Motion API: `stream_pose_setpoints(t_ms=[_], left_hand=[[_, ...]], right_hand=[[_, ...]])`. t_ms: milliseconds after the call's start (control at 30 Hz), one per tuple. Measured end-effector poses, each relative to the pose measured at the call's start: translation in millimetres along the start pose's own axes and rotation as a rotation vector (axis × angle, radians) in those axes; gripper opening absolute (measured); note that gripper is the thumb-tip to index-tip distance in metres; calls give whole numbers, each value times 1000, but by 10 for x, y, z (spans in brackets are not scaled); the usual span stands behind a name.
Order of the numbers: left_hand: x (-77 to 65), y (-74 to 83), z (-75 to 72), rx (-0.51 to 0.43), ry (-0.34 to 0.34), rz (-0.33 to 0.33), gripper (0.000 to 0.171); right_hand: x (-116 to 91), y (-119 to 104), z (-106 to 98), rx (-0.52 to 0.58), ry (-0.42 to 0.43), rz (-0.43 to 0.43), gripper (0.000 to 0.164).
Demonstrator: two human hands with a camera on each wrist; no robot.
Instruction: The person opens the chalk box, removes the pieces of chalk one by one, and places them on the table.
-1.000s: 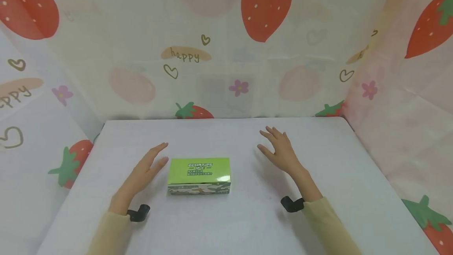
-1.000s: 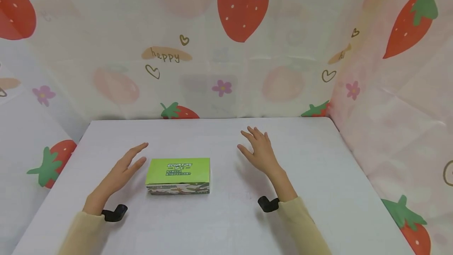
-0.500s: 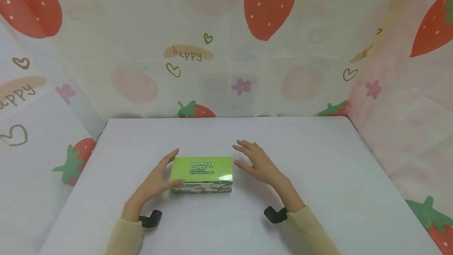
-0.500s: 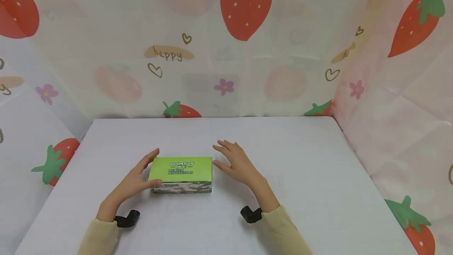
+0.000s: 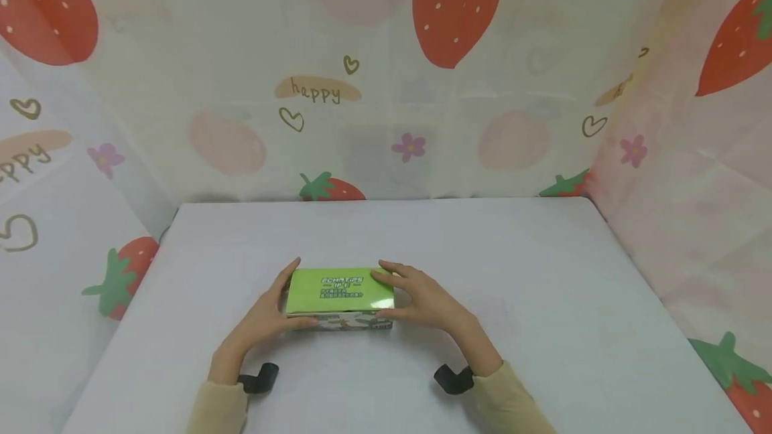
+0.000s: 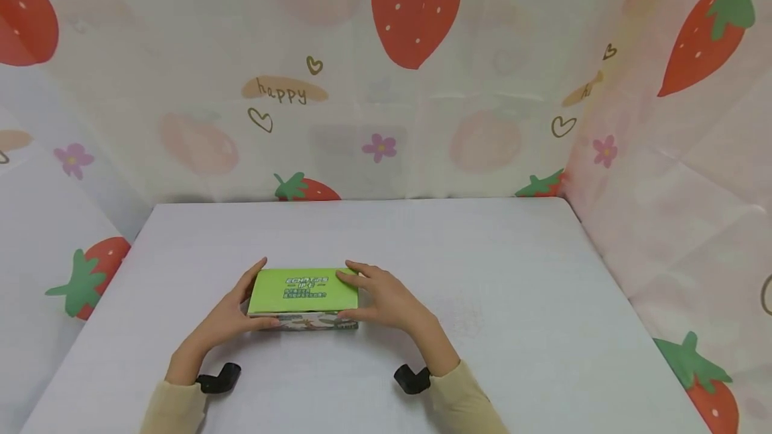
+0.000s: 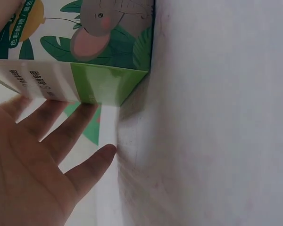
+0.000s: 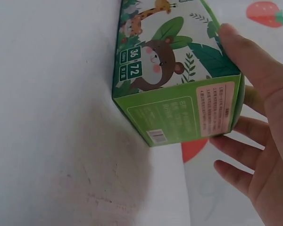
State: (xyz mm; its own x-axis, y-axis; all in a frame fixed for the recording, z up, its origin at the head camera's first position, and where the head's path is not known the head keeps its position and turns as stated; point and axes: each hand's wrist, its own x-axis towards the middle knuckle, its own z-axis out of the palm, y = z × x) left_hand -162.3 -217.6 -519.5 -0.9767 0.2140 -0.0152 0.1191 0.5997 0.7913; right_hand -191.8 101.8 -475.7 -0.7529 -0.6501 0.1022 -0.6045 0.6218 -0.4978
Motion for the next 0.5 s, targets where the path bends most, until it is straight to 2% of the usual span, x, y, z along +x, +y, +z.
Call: stream_pose_setpoints(t_ms=[267, 500], left_hand=[[-22, 26, -13, -20, 1, -29, 110], [15, -8, 15, -22, 5, 2, 110]], right_hand=[[2, 21, -1, -11, 15, -28, 70], [32, 59, -47, -106, 41, -145, 66]])
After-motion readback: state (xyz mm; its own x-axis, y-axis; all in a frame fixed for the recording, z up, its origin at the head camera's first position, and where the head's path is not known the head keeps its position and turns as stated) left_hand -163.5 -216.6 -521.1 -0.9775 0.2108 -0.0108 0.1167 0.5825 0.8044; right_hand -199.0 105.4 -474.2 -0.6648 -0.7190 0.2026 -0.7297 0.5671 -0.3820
